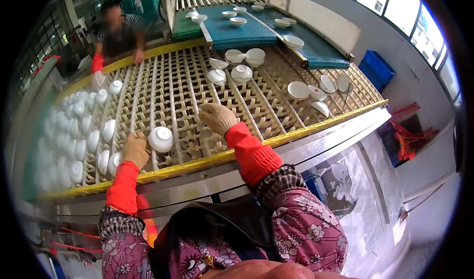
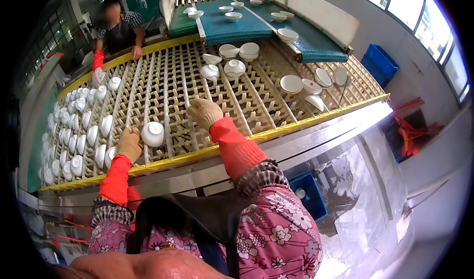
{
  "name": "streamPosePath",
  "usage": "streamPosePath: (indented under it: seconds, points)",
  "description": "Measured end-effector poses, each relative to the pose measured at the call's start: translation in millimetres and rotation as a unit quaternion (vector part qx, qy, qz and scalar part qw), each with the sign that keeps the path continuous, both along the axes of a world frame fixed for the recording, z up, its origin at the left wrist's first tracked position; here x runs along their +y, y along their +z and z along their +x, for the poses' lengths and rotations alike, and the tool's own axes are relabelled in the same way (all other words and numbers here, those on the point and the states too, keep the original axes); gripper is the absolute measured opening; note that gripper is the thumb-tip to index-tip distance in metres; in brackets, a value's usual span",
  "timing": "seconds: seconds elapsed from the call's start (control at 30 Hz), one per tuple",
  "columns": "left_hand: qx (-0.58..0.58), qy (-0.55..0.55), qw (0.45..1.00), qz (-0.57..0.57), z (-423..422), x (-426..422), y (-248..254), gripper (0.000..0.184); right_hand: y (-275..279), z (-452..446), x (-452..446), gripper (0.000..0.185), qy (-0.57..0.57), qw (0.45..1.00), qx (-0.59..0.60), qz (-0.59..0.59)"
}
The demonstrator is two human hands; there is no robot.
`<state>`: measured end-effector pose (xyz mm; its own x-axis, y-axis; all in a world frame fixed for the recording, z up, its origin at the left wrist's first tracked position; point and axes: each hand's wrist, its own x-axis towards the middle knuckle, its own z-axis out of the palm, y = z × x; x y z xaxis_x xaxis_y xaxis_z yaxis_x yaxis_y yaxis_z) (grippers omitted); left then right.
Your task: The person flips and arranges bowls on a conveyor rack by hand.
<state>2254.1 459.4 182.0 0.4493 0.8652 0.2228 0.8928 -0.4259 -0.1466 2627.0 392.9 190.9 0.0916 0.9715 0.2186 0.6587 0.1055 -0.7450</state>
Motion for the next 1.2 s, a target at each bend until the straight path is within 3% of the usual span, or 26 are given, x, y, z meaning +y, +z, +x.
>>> streamPosePath:
  seconds: [0.13,0.23,0.37,0.5,0.57,0.63,0.73,0.8,0.83,0.87,0.9,0.97,1.03,1.1,1.13,1.2]
  points:
    - [-0.017,0.000,1.000,-0.005,2.4,-3.6,4.0,0.027,0.8,10.5,-7.7,0.050,-0.067,0.997,0.019,0.035]
    - [-0.014,0.009,1.000,-0.004,2.5,-2.6,4.3,0.025,12.3,46.5,-12.9,0.049,-0.146,0.986,-0.031,0.075]
    - [-0.018,0.011,1.000,-0.003,3.8,-4.0,5.6,0.022,16.2,149.6,-22.9,0.055,-0.257,0.934,-0.238,0.069]
    - [-0.012,0.012,1.000,-0.024,3.1,-1.7,8.3,0.020,-16.7,273.7,-49.4,0.045,-0.364,0.864,-0.340,-0.070]
    - [-0.006,0.015,1.000,-0.027,1.4,-0.2,6.8,0.020,-18.9,297.7,-71.3,0.045,-0.361,0.852,-0.360,-0.122]
    - [-0.005,0.018,0.999,-0.032,1.6,3.2,6.0,0.019,-55.7,337.4,-57.9,0.048,-0.355,0.835,-0.377,-0.184]
    - [-0.069,0.063,0.994,-0.063,-1.7,24.6,-8.2,0.021,-37.4,316.9,-58.9,0.052,-0.350,0.853,-0.347,-0.170]
    - [-0.356,0.037,0.930,-0.079,2.3,26.0,-8.1,0.030,-41.5,311.5,-54.5,0.056,-0.361,0.885,-0.273,-0.107]
    - [-0.403,0.022,0.914,-0.051,12.8,19.7,1.2,0.036,-41.8,312.2,-46.2,0.058,-0.361,0.899,-0.238,-0.072]
    - [-0.446,0.005,0.894,-0.023,23.5,12.7,10.9,0.042,-44.4,308.7,-39.9,0.058,-0.347,0.906,-0.239,-0.045]
    - [-0.396,-0.016,0.918,0.033,43.3,2.6,23.7,0.050,-42.5,299.9,-29.9,0.056,-0.316,0.925,-0.206,-0.052]
    - [-0.182,-0.066,0.976,0.096,71.3,-14.4,33.5,0.061,-29.8,270.6,-15.9,0.054,-0.247,0.956,-0.139,-0.068]
    - [-0.036,-0.071,0.994,-0.069,107.7,-40.1,57.0,0.071,11.6,203.4,-10.3,0.043,-0.185,0.975,0.021,-0.120]
    - [0.001,-0.137,0.990,0.041,100.4,-18.1,19.8,0.072,28.3,160.4,3.2,0.039,-0.131,0.963,0.168,-0.164]
    - [0.004,-0.121,0.993,0.005,100.8,-10.5,19.5,0.068,11.2,152.1,23.6,0.034,0.018,1.000,0.002,0.022]
    - [-0.052,-0.135,0.989,0.011,97.8,-6.1,18.2,0.062,-8.3,136.4,65.7,0.032,0.191,0.924,-0.210,0.254]
